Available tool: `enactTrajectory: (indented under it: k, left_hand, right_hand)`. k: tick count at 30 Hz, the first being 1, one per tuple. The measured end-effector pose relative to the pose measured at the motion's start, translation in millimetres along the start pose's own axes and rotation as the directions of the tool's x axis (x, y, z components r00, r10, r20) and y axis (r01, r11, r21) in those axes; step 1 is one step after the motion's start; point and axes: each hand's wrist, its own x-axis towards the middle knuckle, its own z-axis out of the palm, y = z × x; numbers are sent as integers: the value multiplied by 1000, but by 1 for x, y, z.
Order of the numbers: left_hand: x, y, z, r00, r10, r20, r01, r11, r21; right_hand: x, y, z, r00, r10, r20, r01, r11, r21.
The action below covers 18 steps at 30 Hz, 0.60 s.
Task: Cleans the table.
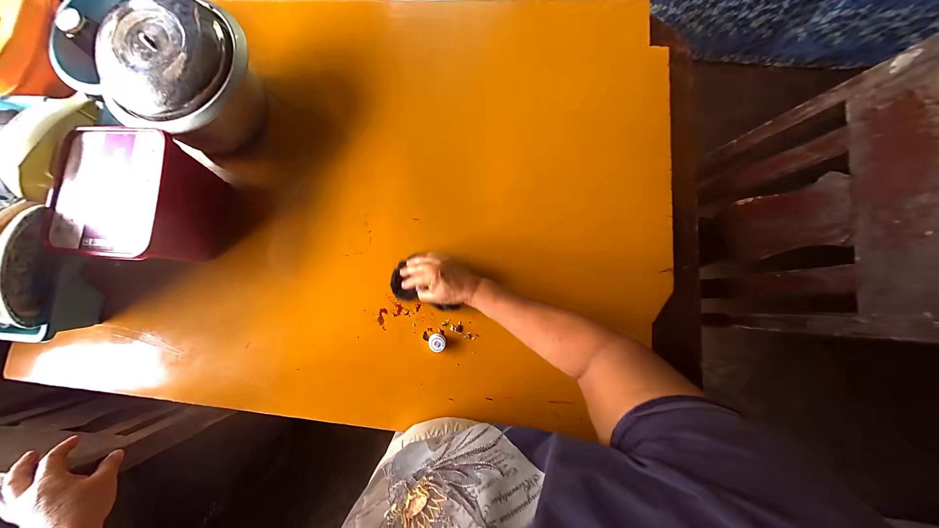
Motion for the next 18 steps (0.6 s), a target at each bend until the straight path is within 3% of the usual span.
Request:
enactTrajectory:
  k: [2, 4, 8, 10, 12, 15, 18]
  left_hand:
    - [1, -3, 5, 1000, 4, -23, -4, 1000, -13]
    - [0, 4, 3, 1000, -18, -14, 18, 1000, -24]
    - [0, 6, 6, 998, -65, -6, 65, 997, -30]
    - [1, -1, 12, 999, -37, -37, 36, 999, -34]
    - [-1, 12, 7, 998, -52, -42, 50, 998, -45]
    - [-4, 21, 2, 995, -89, -35, 88, 995, -43]
    - [4, -12, 23, 995, -31, -92, 28, 999, -33]
  right_hand:
    - [-8, -11, -7, 996, -47, 71, 27, 966, 256]
    - [1, -9, -36, 995, 86, 54, -100, 913, 395]
    - [49, 47, -91, 899, 382, -212, -366, 924, 115]
    - [75, 75, -88, 829, 451, -331, -485, 874, -23]
    - [104, 76, -68, 804, 465, -371, -536, 837, -111]
    - [128, 42, -27, 898, 351, -267, -410, 887, -213]
    - [114, 7, 16, 996, 91, -27, -94, 982, -163]
